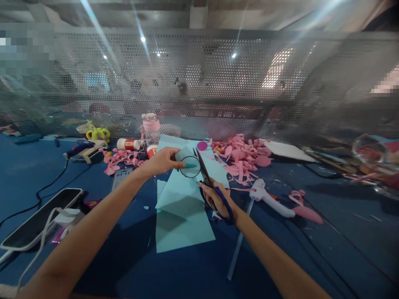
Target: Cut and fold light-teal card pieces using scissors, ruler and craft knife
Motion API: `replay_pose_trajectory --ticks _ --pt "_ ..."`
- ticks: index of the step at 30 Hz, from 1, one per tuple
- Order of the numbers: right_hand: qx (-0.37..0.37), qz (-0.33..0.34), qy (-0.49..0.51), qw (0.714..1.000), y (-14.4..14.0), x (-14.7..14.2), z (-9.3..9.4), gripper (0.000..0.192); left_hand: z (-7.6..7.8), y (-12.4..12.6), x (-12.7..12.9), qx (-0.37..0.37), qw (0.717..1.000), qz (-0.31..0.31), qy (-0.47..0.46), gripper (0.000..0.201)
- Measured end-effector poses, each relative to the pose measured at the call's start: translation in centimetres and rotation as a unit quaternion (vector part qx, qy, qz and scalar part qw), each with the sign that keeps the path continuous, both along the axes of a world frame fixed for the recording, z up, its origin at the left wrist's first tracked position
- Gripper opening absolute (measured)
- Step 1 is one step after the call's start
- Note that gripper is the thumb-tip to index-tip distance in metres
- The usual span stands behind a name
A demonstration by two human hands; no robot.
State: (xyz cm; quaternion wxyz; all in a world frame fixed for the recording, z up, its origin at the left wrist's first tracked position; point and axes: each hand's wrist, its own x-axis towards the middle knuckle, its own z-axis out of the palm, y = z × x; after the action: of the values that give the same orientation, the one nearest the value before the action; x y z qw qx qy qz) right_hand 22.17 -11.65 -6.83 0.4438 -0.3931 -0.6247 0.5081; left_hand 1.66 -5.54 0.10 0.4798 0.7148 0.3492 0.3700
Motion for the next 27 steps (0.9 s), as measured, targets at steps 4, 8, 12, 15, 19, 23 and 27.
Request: replay_pose_trajectory --ticks 4,8,12,15,19,23,27 --pt "0.003 -0.020 0.015 1.000 0.4 -0.2 -0.9 0.033 -1.5 -0.1 1.5 -0.067 0.995 0.010 -0.073 0.033" --pt "-0.002 -0.041 0.044 0.998 0.5 -0.5 -1.2 0.033 -3.3 -0.7 3.3 -0.099 0.976 0.041 -0.190 0.041" --pt "0.010 -0.047 0.035 0.998 0.3 -0.7 -0.9 0.033 -3.7 -1.0 3.9 -0.065 0.961 0.059 -0.263 0.047" --pt "0.008 -0.052 0.029 0.998 0.1 -0.9 -0.6 0.035 -3.3 -0.9 3.6 -0.036 0.967 0.072 -0.243 0.045" --pt "-0.014 -0.051 0.027 0.998 0.0 -0.9 -0.6 0.037 -2.9 -0.7 3.2 0.014 0.968 0.105 -0.226 0.045" --pt "-0.013 -0.047 0.001 0.999 0.2 -0.6 -0.7 0.038 -2.8 -0.6 2.8 0.054 0.973 0.121 -0.188 0.046" --pt "-0.007 -0.034 -0.001 0.999 0.2 -0.4 -0.8 0.038 -2.4 -0.7 2.5 0.078 0.975 0.116 -0.171 0.044"
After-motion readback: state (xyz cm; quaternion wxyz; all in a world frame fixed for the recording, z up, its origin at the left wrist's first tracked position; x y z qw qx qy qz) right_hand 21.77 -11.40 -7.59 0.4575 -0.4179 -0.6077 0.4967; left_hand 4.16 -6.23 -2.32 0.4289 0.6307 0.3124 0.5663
